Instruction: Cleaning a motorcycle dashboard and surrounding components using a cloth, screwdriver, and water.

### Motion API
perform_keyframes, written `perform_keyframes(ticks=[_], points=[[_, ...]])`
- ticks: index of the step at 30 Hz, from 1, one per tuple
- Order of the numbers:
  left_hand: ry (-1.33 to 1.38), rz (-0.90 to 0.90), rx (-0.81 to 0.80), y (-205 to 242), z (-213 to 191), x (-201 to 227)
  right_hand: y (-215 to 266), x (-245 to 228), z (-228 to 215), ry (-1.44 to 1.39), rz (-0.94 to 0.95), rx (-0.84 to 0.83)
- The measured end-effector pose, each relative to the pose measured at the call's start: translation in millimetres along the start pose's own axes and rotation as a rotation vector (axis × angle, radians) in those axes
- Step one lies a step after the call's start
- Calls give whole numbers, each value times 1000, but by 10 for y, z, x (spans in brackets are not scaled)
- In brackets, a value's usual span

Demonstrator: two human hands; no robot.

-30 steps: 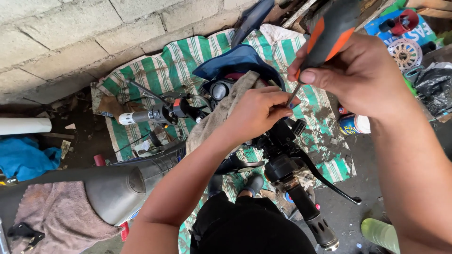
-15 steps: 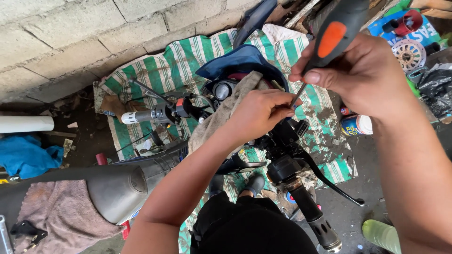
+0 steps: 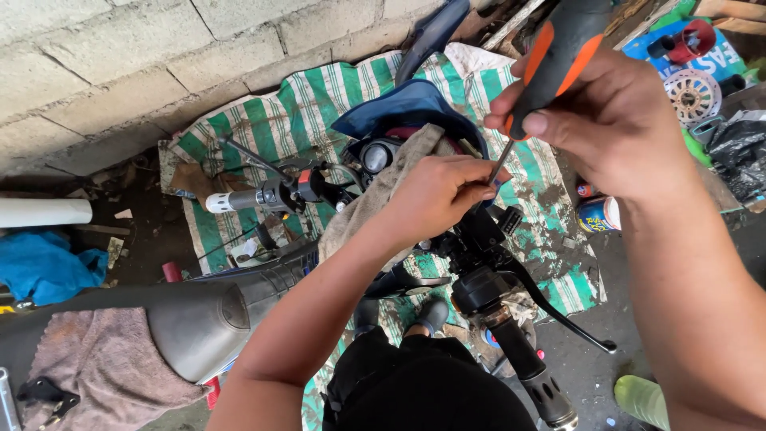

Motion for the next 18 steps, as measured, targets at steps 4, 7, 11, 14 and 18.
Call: perform_keyframes(ticks=[4, 7, 11, 14, 18], points=[[17, -69, -18, -41, -68, 123, 5, 14, -47, 177, 73, 41], [5, -139, 18, 17, -231, 186, 30, -1, -70, 240, 114, 92], [-73, -287, 208, 317, -478, 88, 86, 3, -52, 268, 155, 179], [-250, -370, 322, 720, -598, 37, 126, 38, -12, 285, 134, 219], [-347, -545, 380, 1344, -522, -208, 163, -70, -17, 308, 152, 198]])
Point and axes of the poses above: each hand's wrist, its own y-axis away from the middle knuckle, its own z-axis out of the palm, x = y × z, the point moved 5 cm from there along -y, towards the middle knuckle, and after that the axes turned 15 degrees about y, right-handed, at the moved point
